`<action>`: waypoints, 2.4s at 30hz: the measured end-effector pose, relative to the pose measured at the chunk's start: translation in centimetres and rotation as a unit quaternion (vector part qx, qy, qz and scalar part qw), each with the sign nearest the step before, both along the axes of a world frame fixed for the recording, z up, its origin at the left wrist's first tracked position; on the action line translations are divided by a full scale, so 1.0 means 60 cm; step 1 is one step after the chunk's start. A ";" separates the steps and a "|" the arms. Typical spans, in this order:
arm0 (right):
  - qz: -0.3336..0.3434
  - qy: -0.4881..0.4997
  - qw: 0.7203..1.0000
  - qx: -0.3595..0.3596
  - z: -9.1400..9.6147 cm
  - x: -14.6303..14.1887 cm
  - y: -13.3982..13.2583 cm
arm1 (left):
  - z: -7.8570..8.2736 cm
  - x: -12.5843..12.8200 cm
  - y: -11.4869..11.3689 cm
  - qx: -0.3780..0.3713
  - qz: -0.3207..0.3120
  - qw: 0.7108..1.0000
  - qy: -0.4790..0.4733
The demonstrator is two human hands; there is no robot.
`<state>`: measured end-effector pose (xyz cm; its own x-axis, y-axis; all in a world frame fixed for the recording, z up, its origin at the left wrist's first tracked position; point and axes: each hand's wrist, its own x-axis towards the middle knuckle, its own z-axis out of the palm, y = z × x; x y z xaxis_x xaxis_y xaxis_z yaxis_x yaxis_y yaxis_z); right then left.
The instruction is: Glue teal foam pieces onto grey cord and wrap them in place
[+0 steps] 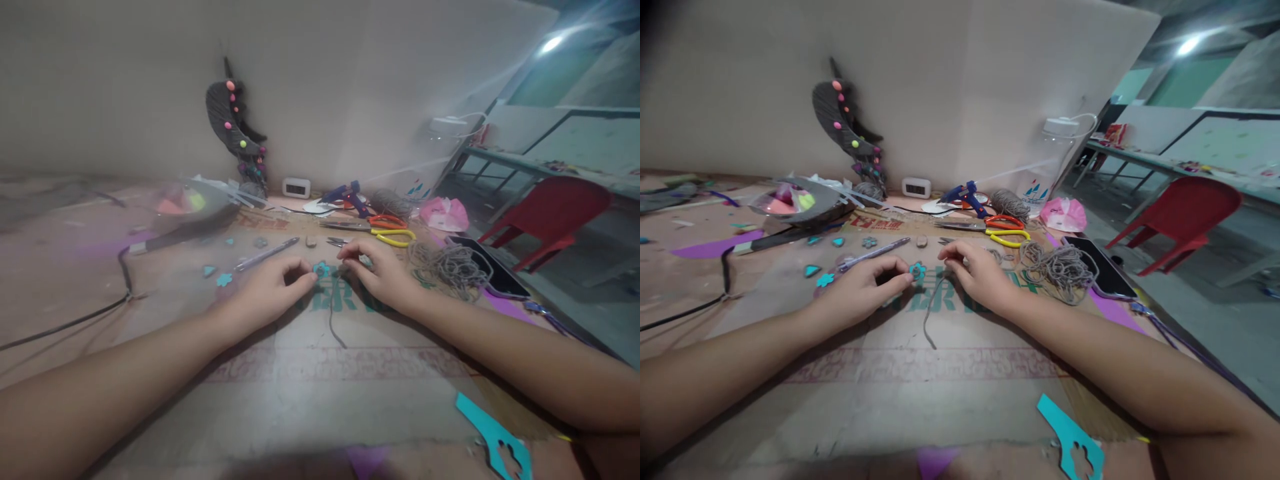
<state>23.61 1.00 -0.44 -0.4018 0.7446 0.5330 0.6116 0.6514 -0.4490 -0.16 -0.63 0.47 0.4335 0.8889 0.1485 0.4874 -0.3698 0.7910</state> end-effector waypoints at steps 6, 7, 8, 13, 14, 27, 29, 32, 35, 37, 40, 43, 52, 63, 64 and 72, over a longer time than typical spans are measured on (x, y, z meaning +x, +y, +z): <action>0.007 0.002 1.000 0.008 0.006 -0.004 -0.012 | 0.002 0.001 0.000 0.008 0.003 1.000 0.008; -0.001 0.007 1.000 -0.008 0.010 -0.006 -0.017 | 0.001 0.001 0.001 0.011 0.002 1.000 0.007; -0.008 0.011 1.000 -0.028 0.015 -0.009 -0.022 | 0.001 0.001 0.001 0.013 0.000 1.000 0.006; -0.015 0.039 0.992 -0.118 0.030 -0.028 -0.047 | -0.002 0.001 0.001 0.022 -0.007 1.000 0.003; -0.010 0.044 0.991 -0.127 0.031 -0.031 -0.049 | -0.001 0.001 0.001 0.024 -0.008 1.000 0.005; 0.013 0.031 0.990 -0.138 0.024 -0.036 -0.047 | -0.002 -0.001 0.001 0.029 -0.027 0.999 -0.011; 0.012 0.030 0.991 -0.128 0.027 -0.032 -0.046 | -0.004 -0.002 0.002 0.028 -0.027 0.999 -0.014; -0.018 0.020 0.998 -0.055 0.036 -0.015 -0.034 | -0.006 -0.001 0.003 0.012 -0.017 0.999 -0.032; -0.065 -0.015 0.997 0.029 0.042 0.012 -0.004 | -0.007 -0.001 0.002 -0.007 -0.015 0.999 -0.046; -0.077 -0.051 0.995 0.045 0.039 0.029 0.019 | -0.007 -0.002 0.002 -0.007 -0.015 0.999 -0.052; -0.073 -0.130 0.988 0.033 0.025 0.044 0.044 | -0.007 -0.002 0.003 0.003 -0.009 0.999 -0.046; -0.090 -0.205 0.975 0.018 0.011 0.048 0.055 | -0.007 -0.002 0.003 0.008 -0.005 0.999 -0.043; -0.189 -0.264 0.946 0.010 0.013 0.038 0.058 | -0.005 -0.003 0.002 0.008 -0.008 0.999 -0.034; -0.193 -0.311 0.930 0.025 0.010 0.043 0.054 | -0.008 -0.003 0.003 0.021 -0.009 0.999 -0.027; -0.189 -0.321 0.928 0.022 0.014 0.042 0.052 | -0.007 -0.003 0.002 0.022 -0.010 0.999 -0.027; -0.180 -0.385 0.904 0.044 0.023 0.042 0.051 | -0.005 -0.001 0.002 0.028 -0.010 0.999 -0.038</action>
<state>26.15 4.05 0.95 -0.4189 0.8696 0.2613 0.9003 0.3603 0.2443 -0.21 -0.51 0.15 0.4373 0.8691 0.2314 0.4181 -0.4242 0.8033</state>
